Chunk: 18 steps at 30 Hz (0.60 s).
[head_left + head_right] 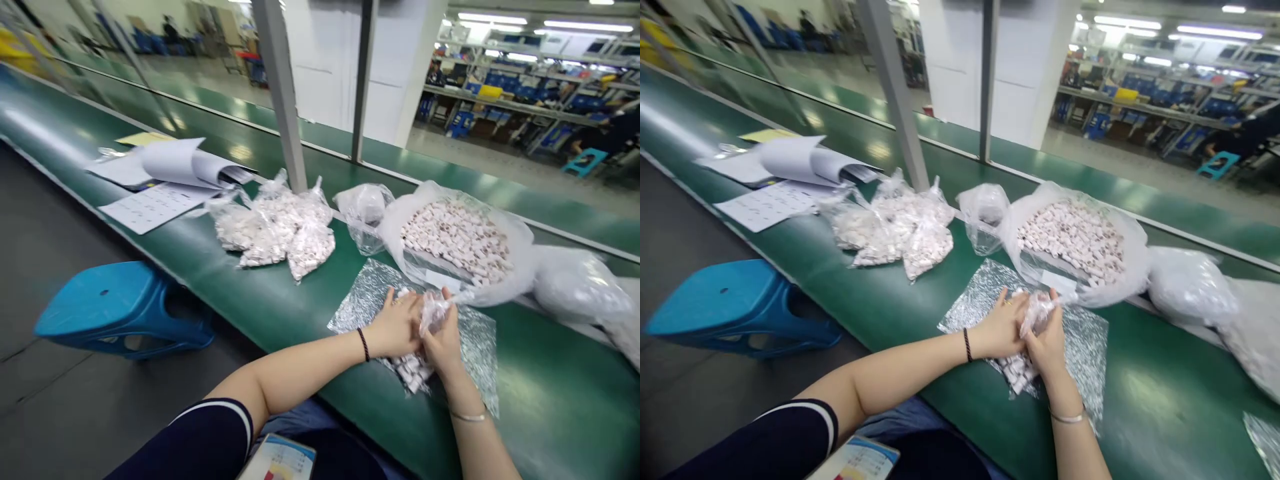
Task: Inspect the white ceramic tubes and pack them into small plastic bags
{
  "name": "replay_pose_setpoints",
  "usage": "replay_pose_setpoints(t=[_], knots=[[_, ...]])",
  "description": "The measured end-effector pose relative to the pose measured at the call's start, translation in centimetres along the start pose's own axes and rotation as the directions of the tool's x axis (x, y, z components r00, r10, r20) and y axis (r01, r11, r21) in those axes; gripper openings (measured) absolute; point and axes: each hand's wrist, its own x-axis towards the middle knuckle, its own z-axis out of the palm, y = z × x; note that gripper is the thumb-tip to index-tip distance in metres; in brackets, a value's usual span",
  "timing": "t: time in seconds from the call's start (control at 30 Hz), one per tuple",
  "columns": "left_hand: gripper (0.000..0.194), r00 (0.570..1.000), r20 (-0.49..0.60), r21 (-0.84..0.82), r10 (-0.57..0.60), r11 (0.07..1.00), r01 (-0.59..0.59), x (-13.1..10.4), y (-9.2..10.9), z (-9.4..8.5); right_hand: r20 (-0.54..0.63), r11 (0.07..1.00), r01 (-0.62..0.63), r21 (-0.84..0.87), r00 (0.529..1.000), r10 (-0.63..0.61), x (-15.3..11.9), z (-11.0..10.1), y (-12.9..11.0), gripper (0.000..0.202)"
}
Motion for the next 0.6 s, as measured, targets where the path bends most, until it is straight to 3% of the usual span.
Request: replay_pose_setpoints(t=[0.1,0.17,0.27,0.4,0.5,0.6], knots=[[0.056,0.998,0.051,0.125,0.039,0.991,-0.045,-0.1,0.0,0.2,0.104,0.99,-0.071,-0.124,0.991,0.084,0.2,0.5,0.6,0.076],[0.055,0.999,0.044,0.175,0.03,0.984,-0.037,-0.1,0.0,0.3,0.147,0.982,-0.03,-0.185,0.987,0.057,0.4,1.0,1.1,0.069],[0.056,0.999,0.026,0.177,0.022,0.984,-0.026,-0.2,0.1,0.3,0.156,0.971,0.048,-0.236,0.988,-0.011,0.5,1.6,1.3,0.071],[0.065,0.999,-0.004,0.108,0.05,0.993,-0.049,-0.2,0.1,0.3,0.186,0.962,0.063,-0.265,0.982,-0.013,0.4,1.7,0.8,0.078],[0.073,0.999,-0.008,0.042,0.048,0.998,-0.047,-0.1,-0.2,0.4,0.175,0.986,-0.005,-0.169,0.984,0.035,0.1,1.3,1.3,0.084],[0.095,1.0,-0.007,-0.117,-0.002,0.993,0.001,-0.2,-0.1,-0.4,0.084,0.998,-0.019,0.067,0.996,0.013,0.6,0.4,3.1,0.086]])
